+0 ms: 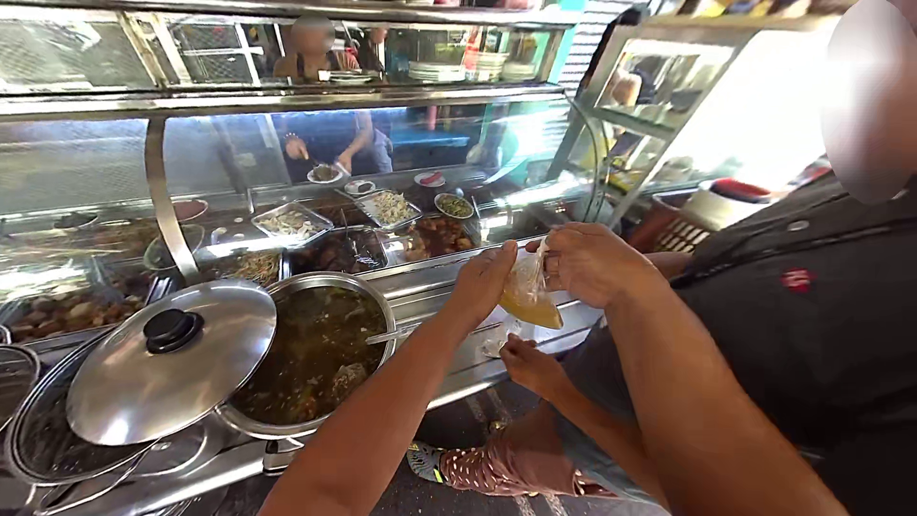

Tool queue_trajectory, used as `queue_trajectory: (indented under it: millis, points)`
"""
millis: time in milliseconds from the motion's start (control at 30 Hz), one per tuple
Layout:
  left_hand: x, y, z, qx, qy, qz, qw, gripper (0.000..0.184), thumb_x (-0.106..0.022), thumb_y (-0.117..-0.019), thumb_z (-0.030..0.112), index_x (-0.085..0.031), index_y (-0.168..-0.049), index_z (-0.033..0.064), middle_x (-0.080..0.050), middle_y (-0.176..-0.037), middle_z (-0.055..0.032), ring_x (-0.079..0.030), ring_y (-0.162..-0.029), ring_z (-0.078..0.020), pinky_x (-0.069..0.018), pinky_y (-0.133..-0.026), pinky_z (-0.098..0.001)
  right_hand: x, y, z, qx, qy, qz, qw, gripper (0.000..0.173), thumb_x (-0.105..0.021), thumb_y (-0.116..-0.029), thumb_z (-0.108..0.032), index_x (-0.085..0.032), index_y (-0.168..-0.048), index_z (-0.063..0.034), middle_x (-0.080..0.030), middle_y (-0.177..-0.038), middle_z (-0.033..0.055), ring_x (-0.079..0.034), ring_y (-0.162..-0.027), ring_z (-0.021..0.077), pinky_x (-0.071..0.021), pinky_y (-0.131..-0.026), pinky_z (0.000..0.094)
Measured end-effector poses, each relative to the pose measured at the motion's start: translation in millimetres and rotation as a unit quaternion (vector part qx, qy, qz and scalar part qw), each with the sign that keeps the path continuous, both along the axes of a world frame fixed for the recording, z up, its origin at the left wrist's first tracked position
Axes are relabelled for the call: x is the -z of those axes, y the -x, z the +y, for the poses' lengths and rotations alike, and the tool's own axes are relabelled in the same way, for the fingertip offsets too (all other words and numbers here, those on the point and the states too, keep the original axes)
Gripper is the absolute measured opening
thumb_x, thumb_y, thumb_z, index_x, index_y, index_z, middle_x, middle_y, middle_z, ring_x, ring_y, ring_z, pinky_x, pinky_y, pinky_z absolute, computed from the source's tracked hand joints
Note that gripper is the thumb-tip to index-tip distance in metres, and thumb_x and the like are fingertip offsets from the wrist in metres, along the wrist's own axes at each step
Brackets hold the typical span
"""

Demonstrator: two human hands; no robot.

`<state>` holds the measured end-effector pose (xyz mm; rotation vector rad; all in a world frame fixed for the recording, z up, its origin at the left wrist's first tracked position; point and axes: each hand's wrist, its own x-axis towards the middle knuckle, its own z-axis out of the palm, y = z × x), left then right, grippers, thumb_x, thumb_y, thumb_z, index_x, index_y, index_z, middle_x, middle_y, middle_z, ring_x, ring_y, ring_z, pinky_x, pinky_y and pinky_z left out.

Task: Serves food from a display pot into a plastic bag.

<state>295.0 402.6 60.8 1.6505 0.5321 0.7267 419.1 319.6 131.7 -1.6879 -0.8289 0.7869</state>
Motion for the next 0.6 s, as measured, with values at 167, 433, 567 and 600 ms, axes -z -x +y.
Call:
queue_trajectory:
  millis: [167, 433, 567, 600]
  points:
    - [30, -33, -5, -0.013, 0.213, 0.061, 0.975, 0.08, -0.015, -0.1054, 0.067, -0.028, -0.162, 0.0111, -0.028, -0.166, -0.0196, -0.029, -0.151, -0.0399, -0.03, -0.114, -0.0683, 2, -16, -1, 0.087, -0.027, 0.018, 0.996, 0.034, -0.032, -0.1092, -0.018, -0.046, -0.134, 0.0003, -0.061, -0.107, 0.0196, -0.065, -0.083, 0.0241, -0.0547, -0.066, 0.0381]
    - [73, -79, -9, -0.01, 0.323, 0.044, 0.945, 0.088, -0.01, -0.1052, 0.066, -0.047, -0.147, -0.0025, -0.052, -0.144, -0.029, -0.053, -0.132, -0.0379, -0.0442, -0.108, -0.0527, 71, -72, 30, 0.162, -0.008, 0.162, 0.973, 0.037, -0.034, -0.1093, -0.026, -0.049, -0.131, -0.0002, -0.061, -0.11, 0.0212, -0.064, -0.091, 0.0301, -0.0533, -0.076, 0.0488]
    - [84, -83, 0, -0.022, 0.311, 0.082, 0.947, 0.086, -0.011, -0.1067, 0.063, -0.042, -0.151, -0.0037, -0.049, -0.148, -0.0301, -0.051, -0.135, -0.0381, -0.0428, -0.11, -0.0508, 52, -50, 11, 0.155, 0.061, 0.211, 0.963, 0.037, -0.035, -0.1127, -0.024, -0.044, -0.144, -0.0063, -0.054, -0.134, 0.0178, -0.056, -0.114, 0.0291, -0.046, -0.097, 0.0463]
    - [86, -82, 2, -0.027, 0.298, 0.088, 0.95, 0.084, -0.013, -0.1076, 0.061, -0.042, -0.15, -0.0044, -0.047, -0.15, -0.0306, -0.05, -0.137, -0.0384, -0.0422, -0.11, -0.0513, 76, -59, 21, 0.175, 0.028, 0.167, 0.97, 0.037, -0.038, -0.111, -0.025, -0.052, -0.135, -0.0015, -0.061, -0.122, 0.0215, -0.063, -0.101, 0.0309, -0.0525, -0.082, 0.047]
